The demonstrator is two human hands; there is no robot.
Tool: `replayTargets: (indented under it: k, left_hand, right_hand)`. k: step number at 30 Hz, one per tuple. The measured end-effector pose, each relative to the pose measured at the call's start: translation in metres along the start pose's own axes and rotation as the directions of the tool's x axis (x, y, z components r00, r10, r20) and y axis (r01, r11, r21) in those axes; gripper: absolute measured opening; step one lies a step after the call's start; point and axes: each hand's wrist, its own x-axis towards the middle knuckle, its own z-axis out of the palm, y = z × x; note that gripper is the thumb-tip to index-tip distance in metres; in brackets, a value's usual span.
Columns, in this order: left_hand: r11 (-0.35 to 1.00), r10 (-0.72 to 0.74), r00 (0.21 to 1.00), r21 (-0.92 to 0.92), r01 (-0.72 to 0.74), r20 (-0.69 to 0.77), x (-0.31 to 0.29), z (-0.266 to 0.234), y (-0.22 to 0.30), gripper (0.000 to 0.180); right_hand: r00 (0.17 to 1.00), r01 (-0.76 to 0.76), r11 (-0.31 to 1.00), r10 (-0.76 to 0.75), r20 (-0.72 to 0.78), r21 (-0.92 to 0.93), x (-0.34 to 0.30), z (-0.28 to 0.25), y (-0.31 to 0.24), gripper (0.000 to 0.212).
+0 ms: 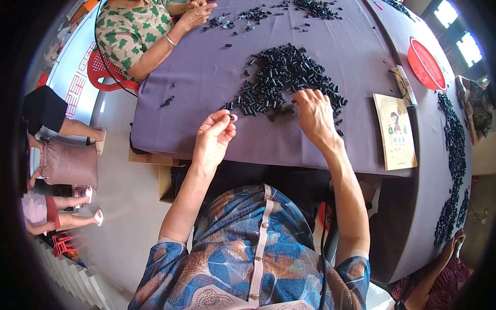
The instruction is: Manually assembling small black plastic components with metallic inserts at a workbench.
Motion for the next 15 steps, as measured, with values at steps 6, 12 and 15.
replayTargets:
  k: [6, 12, 15]
  left_hand:
    - [0.998, -0.048, 0.997, -0.032, 0.049, 0.054, -0.014, 0.019, -0.016, 0.012]
    - [0.997, -0.058, 0.993, -0.041, 0.063, 0.106, -0.022, 0.029, -0.03, 0.014]
    - [0.999, -0.037, 0.993, -0.031, 0.041, 0.114, -0.023, 0.029, -0.033, 0.015]
  right_hand:
    - [0.972, -0.234, 0.723, 0.18, 0.149, 0.651, -0.032, -0.019, -0.058, 0.013]
    - [0.927, -0.344, 0.154, 0.212, 0.309, 0.926, -0.052, 0.008, -0.063, 0.013]
    - [0.913, -0.387, 0.144, 0.2, 0.356, 0.911, -0.053, 0.006, -0.066, 0.013]
